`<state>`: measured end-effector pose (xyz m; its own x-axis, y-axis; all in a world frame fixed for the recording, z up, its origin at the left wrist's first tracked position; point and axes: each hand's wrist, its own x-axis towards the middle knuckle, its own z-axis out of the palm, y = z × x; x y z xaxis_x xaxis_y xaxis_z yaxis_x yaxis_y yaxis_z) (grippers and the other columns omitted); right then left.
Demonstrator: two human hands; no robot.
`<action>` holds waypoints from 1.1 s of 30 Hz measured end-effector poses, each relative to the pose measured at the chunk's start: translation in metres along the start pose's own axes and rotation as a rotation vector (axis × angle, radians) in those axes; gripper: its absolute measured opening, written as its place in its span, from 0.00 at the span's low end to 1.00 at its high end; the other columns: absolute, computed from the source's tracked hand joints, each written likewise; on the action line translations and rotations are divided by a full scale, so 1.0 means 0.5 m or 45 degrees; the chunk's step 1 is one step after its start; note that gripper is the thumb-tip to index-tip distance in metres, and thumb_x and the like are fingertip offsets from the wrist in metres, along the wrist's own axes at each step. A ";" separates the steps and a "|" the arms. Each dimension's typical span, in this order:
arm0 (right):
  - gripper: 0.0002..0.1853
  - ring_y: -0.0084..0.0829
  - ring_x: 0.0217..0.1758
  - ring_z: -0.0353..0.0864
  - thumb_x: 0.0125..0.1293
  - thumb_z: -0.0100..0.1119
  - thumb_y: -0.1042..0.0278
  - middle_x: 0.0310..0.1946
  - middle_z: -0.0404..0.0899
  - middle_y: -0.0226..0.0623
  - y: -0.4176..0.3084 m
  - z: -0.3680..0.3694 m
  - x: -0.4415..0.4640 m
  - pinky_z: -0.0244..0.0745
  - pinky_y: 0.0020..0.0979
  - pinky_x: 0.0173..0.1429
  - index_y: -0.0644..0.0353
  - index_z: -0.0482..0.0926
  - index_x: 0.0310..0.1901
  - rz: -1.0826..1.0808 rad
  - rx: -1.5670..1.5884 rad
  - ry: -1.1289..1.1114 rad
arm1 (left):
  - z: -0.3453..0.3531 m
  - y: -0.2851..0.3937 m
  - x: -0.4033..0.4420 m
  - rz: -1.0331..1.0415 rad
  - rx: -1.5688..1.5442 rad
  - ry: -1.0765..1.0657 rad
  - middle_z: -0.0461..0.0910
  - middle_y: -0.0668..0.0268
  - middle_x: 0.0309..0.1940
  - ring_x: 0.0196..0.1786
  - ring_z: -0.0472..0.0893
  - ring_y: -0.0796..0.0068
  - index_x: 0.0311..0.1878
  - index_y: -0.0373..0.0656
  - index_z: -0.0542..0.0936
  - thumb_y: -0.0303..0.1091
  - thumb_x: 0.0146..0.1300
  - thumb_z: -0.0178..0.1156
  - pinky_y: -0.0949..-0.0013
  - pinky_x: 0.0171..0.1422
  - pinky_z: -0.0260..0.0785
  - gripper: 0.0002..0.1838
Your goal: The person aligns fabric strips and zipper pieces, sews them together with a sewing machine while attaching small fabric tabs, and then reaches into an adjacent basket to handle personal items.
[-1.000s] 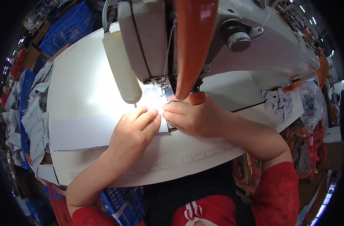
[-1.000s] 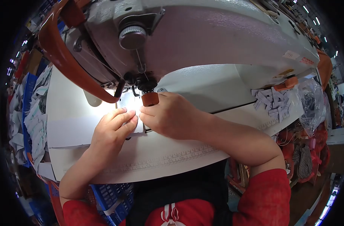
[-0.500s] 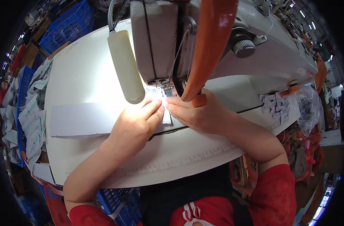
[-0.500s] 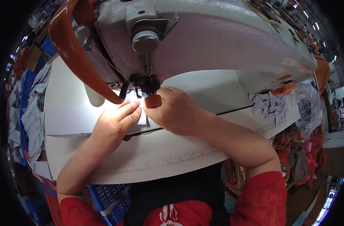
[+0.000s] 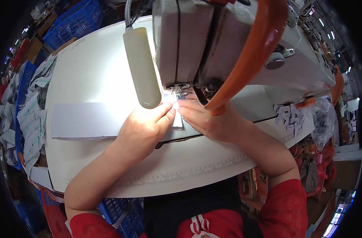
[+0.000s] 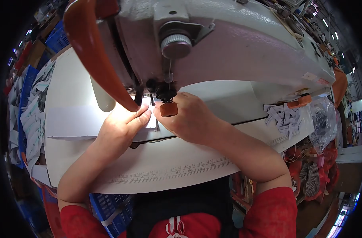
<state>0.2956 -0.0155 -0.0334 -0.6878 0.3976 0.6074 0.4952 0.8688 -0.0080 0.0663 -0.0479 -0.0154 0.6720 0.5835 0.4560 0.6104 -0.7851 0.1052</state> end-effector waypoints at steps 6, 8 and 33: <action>0.06 0.32 0.31 0.75 0.56 0.68 0.68 0.31 0.80 0.30 0.013 -0.104 0.021 0.69 0.33 0.37 0.56 0.84 0.35 0.543 0.217 -0.422 | 0.003 -0.007 0.009 -0.061 -0.053 -0.021 0.83 0.59 0.53 0.46 0.83 0.60 0.50 0.34 0.81 0.25 0.57 0.61 0.64 0.50 0.76 0.16; 0.05 0.32 0.32 0.76 0.56 0.68 0.67 0.32 0.81 0.29 0.037 -0.095 0.009 0.69 0.34 0.40 0.55 0.84 0.34 0.504 0.181 -0.194 | 0.006 -0.008 0.009 -0.054 -0.038 -0.004 0.82 0.59 0.53 0.46 0.83 0.60 0.50 0.34 0.81 0.26 0.57 0.61 0.63 0.51 0.76 0.16; 0.05 0.32 0.31 0.78 0.58 0.68 0.63 0.28 0.80 0.26 0.049 -0.069 0.001 0.70 0.35 0.36 0.50 0.82 0.32 0.287 -0.225 -0.032 | 0.006 -0.004 0.012 -0.031 -0.031 0.036 0.83 0.59 0.52 0.54 0.82 0.61 0.48 0.34 0.82 0.25 0.56 0.59 0.61 0.58 0.73 0.15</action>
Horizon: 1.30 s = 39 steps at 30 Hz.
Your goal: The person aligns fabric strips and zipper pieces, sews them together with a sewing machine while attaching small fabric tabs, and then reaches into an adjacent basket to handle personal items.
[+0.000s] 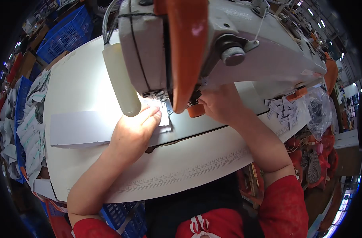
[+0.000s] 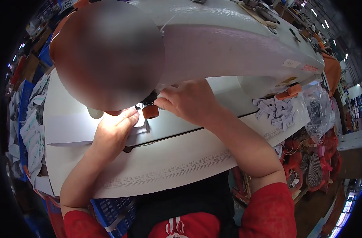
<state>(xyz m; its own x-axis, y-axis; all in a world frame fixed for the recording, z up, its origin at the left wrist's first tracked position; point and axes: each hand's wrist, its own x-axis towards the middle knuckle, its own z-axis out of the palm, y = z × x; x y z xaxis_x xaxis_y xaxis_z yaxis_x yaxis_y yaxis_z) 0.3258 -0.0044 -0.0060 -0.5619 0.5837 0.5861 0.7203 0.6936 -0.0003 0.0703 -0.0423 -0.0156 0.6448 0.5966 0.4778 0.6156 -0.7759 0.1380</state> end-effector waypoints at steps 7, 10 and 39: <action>0.07 0.36 0.34 0.80 0.59 0.65 0.61 0.34 0.81 0.31 -0.056 -0.072 -0.011 0.72 0.32 0.34 0.52 0.78 0.33 -0.097 -0.023 -0.568 | 0.014 -0.014 -0.011 -0.018 0.197 -0.111 0.84 0.59 0.49 0.48 0.83 0.58 0.49 0.38 0.80 0.25 0.55 0.60 0.62 0.57 0.73 0.16; 0.06 0.34 0.35 0.80 0.63 0.60 0.61 0.35 0.81 0.31 -0.086 -0.128 -0.080 0.73 0.32 0.34 0.52 0.78 0.37 0.088 0.081 -0.576 | -0.008 0.012 0.011 -0.007 0.188 -0.100 0.84 0.57 0.51 0.44 0.83 0.58 0.50 0.39 0.80 0.22 0.54 0.60 0.63 0.49 0.73 0.18; 0.09 0.31 0.31 0.81 0.62 0.62 0.76 0.37 0.87 0.32 0.152 -0.261 -0.339 0.75 0.28 0.40 0.63 0.85 0.43 1.038 0.057 0.024 | -0.034 0.042 0.000 -0.299 -0.140 -0.295 0.82 0.52 0.57 0.49 0.84 0.54 0.60 0.33 0.79 0.30 0.61 0.68 0.63 0.52 0.75 0.23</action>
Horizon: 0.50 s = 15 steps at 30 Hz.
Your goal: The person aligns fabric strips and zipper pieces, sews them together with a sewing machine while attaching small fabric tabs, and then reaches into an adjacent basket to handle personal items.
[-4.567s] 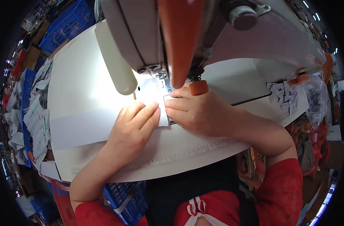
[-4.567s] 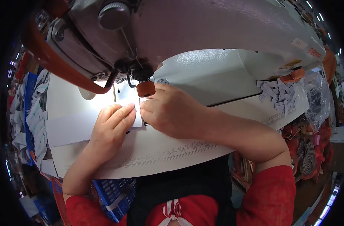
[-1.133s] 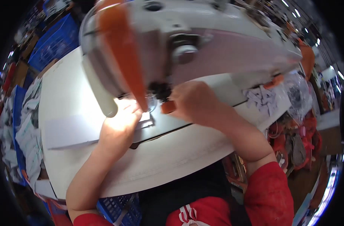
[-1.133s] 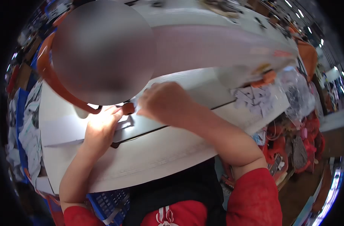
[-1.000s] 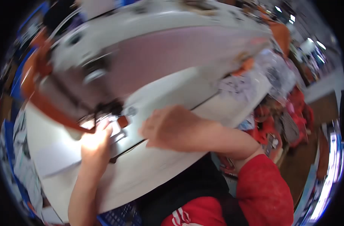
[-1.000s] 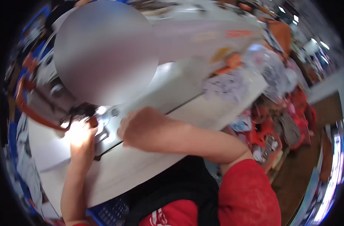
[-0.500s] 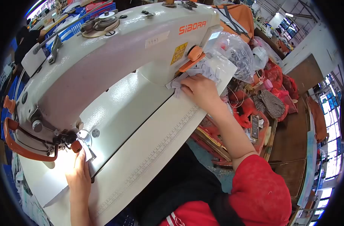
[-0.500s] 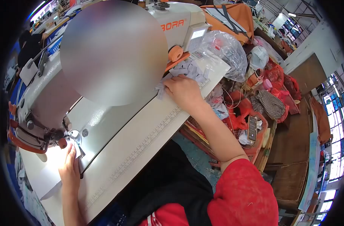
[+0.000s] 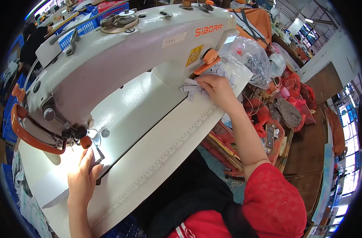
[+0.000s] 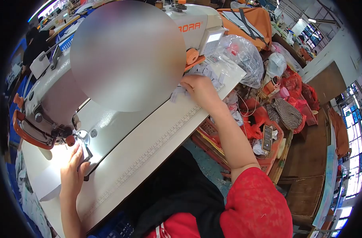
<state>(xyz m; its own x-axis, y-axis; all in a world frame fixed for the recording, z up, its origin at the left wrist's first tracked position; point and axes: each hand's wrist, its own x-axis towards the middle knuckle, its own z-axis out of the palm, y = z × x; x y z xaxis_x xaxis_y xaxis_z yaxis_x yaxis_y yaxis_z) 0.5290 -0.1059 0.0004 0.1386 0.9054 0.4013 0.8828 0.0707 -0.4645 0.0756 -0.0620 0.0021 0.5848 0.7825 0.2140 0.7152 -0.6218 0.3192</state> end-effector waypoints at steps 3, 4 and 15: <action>0.09 0.26 0.30 0.80 0.62 0.62 0.79 0.37 0.87 0.31 -0.041 0.020 -0.009 0.74 0.25 0.39 0.65 0.85 0.44 -0.098 0.150 0.239 | -0.001 0.012 0.001 0.328 -0.036 0.190 0.83 0.53 0.55 0.47 0.84 0.55 0.57 0.32 0.81 0.28 0.60 0.68 0.64 0.50 0.76 0.21; 0.10 0.24 0.31 0.80 0.62 0.61 0.81 0.37 0.87 0.31 -0.070 0.030 -0.016 0.75 0.24 0.39 0.66 0.85 0.44 0.011 0.358 0.114 | -0.009 0.038 0.004 0.293 -0.246 0.147 0.84 0.54 0.52 0.44 0.84 0.57 0.55 0.32 0.82 0.27 0.59 0.68 0.65 0.49 0.75 0.20; 0.10 0.23 0.31 0.80 0.64 0.62 0.79 0.36 0.82 0.28 -0.381 0.168 -0.050 0.76 0.25 0.38 0.60 0.80 0.47 -0.147 1.286 -0.803 | -0.005 0.085 0.025 -0.618 -1.822 0.003 0.88 0.59 0.39 0.39 0.85 0.76 0.52 0.31 0.83 0.24 0.66 0.64 0.79 0.47 0.78 0.12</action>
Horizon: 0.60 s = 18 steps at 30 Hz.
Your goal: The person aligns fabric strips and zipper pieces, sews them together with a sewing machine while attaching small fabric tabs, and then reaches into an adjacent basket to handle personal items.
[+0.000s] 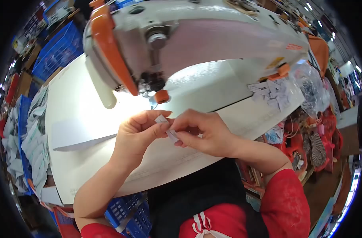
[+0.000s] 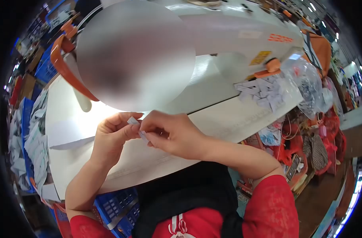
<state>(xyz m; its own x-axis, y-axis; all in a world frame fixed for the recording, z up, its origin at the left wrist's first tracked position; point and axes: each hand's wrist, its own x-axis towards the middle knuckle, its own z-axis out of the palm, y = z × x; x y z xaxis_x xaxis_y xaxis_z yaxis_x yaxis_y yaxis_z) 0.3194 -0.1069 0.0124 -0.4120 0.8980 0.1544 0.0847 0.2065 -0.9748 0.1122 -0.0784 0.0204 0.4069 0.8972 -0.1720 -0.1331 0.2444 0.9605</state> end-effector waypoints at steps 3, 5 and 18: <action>0.08 0.24 0.30 0.78 0.65 0.62 0.77 0.34 0.80 0.27 0.001 0.015 0.034 0.74 0.26 0.36 0.60 0.78 0.45 -0.669 -1.142 -0.109 | -0.022 0.008 -0.010 -0.053 -0.137 0.176 0.88 0.58 0.38 0.38 0.85 0.78 0.50 0.30 0.83 0.23 0.65 0.64 0.82 0.43 0.78 0.11; 0.07 0.24 0.31 0.77 0.65 0.62 0.77 0.35 0.80 0.27 -0.001 0.018 0.059 0.73 0.25 0.36 0.60 0.78 0.44 -0.684 -1.149 -0.163 | -0.041 0.001 -0.012 -0.022 -0.063 0.183 0.88 0.58 0.38 0.38 0.85 0.78 0.50 0.29 0.82 0.23 0.65 0.65 0.83 0.42 0.78 0.11; 0.01 0.20 0.30 0.74 0.67 0.60 0.77 0.31 0.80 0.27 0.053 0.021 0.125 0.69 0.23 0.35 0.61 0.79 0.37 -0.049 -0.187 -0.092 | -0.063 -0.003 -0.015 0.012 0.107 0.165 0.87 0.53 0.38 0.41 0.88 0.72 0.52 0.27 0.78 0.19 0.63 0.65 0.79 0.46 0.83 0.15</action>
<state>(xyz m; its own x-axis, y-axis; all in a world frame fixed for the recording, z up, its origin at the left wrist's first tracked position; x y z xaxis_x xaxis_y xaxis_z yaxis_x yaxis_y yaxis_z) 0.2864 -0.0493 -0.0056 -0.4815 0.8591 0.1736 0.1973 0.2993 -0.9335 0.0811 -0.0740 0.0133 0.2848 0.9407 -0.1842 -0.0581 0.2088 0.9762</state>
